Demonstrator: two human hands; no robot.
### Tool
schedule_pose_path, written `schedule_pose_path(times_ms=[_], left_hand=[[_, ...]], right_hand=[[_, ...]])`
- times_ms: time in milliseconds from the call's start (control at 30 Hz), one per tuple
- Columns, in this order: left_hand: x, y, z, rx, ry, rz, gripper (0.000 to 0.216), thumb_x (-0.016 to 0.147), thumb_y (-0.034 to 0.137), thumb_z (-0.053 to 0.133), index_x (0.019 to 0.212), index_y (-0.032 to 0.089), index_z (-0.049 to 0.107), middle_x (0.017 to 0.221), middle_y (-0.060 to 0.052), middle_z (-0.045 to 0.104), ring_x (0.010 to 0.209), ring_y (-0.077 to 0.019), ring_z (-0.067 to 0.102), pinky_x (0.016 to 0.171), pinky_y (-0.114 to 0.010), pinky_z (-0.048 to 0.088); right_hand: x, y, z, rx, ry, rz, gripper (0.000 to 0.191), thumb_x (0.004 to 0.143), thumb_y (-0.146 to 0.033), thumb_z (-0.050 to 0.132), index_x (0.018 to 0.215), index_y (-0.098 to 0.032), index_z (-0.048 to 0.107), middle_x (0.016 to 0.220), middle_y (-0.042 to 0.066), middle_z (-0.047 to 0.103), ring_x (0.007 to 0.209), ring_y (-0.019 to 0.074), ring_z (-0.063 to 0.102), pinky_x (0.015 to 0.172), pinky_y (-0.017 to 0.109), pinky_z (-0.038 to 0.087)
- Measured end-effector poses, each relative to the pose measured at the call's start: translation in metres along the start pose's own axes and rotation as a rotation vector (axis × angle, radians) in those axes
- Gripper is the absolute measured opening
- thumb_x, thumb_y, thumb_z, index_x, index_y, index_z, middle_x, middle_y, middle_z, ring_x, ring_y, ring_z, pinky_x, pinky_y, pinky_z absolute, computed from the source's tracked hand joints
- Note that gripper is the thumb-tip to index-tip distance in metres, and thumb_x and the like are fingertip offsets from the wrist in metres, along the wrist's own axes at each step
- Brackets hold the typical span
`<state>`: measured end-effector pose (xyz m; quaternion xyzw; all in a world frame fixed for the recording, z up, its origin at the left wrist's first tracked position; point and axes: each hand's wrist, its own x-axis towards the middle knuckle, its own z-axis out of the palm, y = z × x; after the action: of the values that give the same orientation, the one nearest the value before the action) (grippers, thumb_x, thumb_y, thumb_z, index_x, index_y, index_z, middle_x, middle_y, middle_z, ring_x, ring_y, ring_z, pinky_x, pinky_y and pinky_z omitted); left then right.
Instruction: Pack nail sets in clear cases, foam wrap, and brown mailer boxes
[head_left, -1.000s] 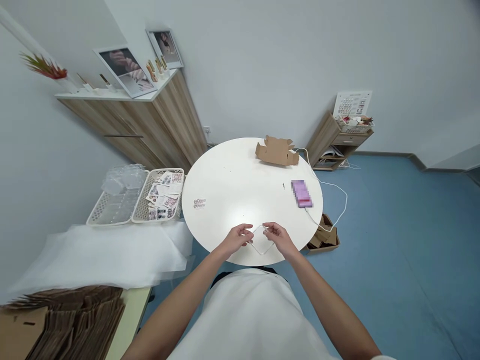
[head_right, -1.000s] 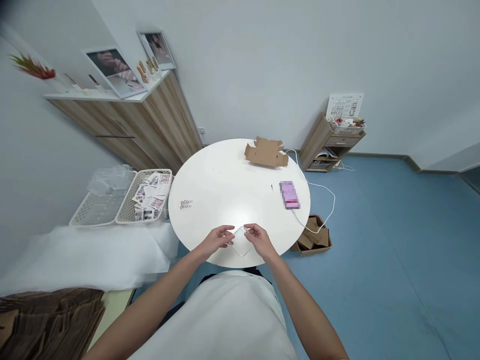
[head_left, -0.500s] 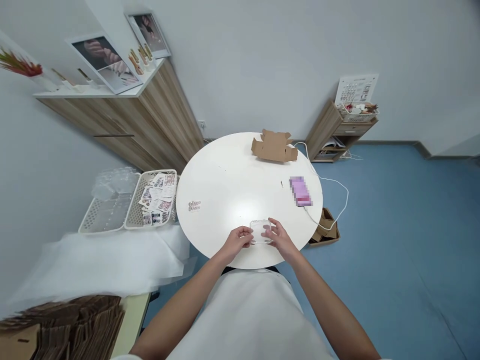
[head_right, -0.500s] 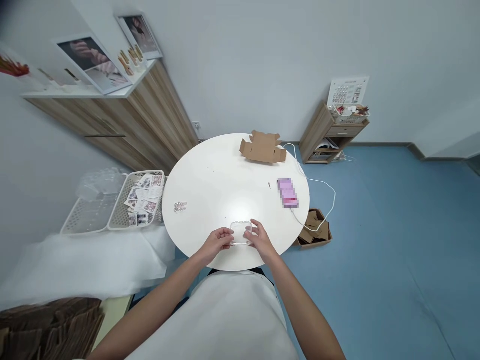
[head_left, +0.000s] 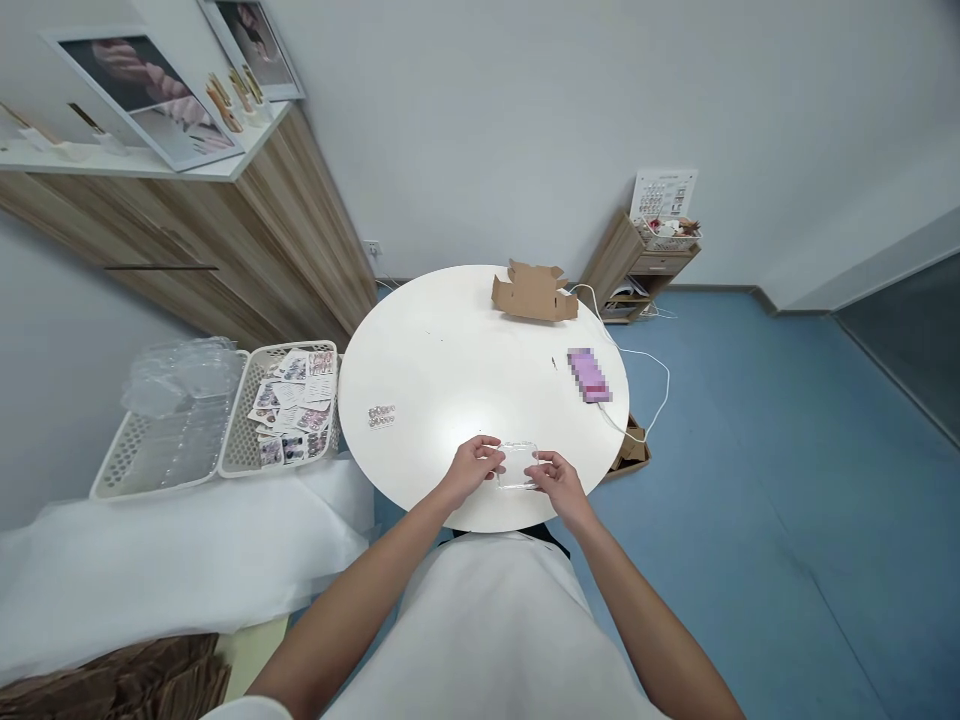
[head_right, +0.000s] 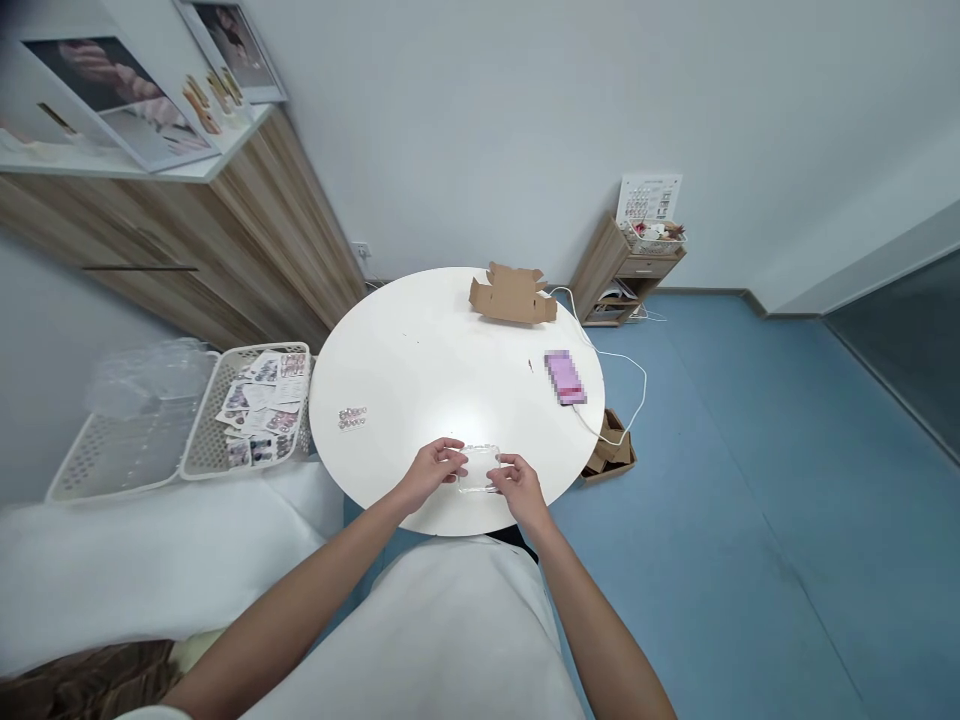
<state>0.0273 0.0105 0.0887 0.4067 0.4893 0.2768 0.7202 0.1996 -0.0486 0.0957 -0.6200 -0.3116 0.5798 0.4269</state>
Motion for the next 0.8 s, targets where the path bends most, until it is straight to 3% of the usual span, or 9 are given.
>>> schedule_pose_path(times_ms=[267, 367, 500, 600, 800], left_hand=[[-0.001, 0.001, -0.002, 0.018, -0.008, 0.013, 0.03, 0.065, 0.044, 0.06, 0.074, 0.016, 0.055, 0.074, -0.005, 0.061, 0.065, -0.0142, 0.06, 0.057, -0.024, 0.042], [0.001, 0.004, -0.004, -0.008, 0.01, 0.054, 0.03, 0.065, 0.045, 0.061, 0.073, 0.016, 0.055, 0.069, -0.003, 0.06, 0.062, -0.013, 0.059, 0.057, -0.024, 0.043], [0.007, 0.012, -0.008, -0.008, 0.027, 0.114, 0.03, 0.064, 0.045, 0.06, 0.071, 0.016, 0.055, 0.065, -0.002, 0.058, 0.059, -0.012, 0.056, 0.055, -0.025, 0.043], [0.012, 0.018, -0.007, -0.009, 0.007, 0.131, 0.031, 0.064, 0.045, 0.061, 0.072, 0.015, 0.056, 0.069, -0.004, 0.059, 0.062, -0.013, 0.058, 0.057, -0.026, 0.044], [0.012, 0.018, -0.002, 0.0, -0.063, 0.174, 0.032, 0.068, 0.045, 0.059, 0.082, 0.016, 0.057, 0.079, -0.005, 0.058, 0.068, -0.0134, 0.059, 0.063, -0.028, 0.046]], right_hand=[[-0.002, 0.004, 0.002, -0.124, -0.017, -0.035, 0.043, 0.063, -0.042, 0.062, 0.098, -0.019, 0.052, 0.077, 0.004, 0.063, 0.069, 0.0169, 0.059, 0.069, 0.035, 0.046], [-0.002, -0.006, -0.003, -0.306, 0.016, -0.242, 0.049, 0.064, -0.042, 0.061, 0.108, -0.023, 0.049, 0.107, 0.009, 0.056, 0.093, 0.0214, 0.056, 0.081, 0.04, 0.042], [-0.001, -0.03, -0.014, -0.598, -0.211, -0.499, 0.055, 0.053, -0.04, 0.071, 0.103, -0.026, 0.054, 0.134, 0.007, 0.032, 0.121, 0.0271, 0.033, 0.092, 0.043, 0.034], [0.006, -0.045, -0.019, -0.725, -0.353, -0.547, 0.055, 0.05, -0.035, 0.074, 0.1, -0.026, 0.054, 0.136, 0.007, 0.029, 0.121, 0.0278, 0.032, 0.091, 0.043, 0.035], [0.015, -0.05, -0.023, -0.744, -0.343, -0.652, 0.036, 0.059, -0.022, 0.065, 0.094, -0.023, 0.053, 0.124, 0.009, 0.044, 0.112, 0.0241, 0.044, 0.088, 0.041, 0.037]])
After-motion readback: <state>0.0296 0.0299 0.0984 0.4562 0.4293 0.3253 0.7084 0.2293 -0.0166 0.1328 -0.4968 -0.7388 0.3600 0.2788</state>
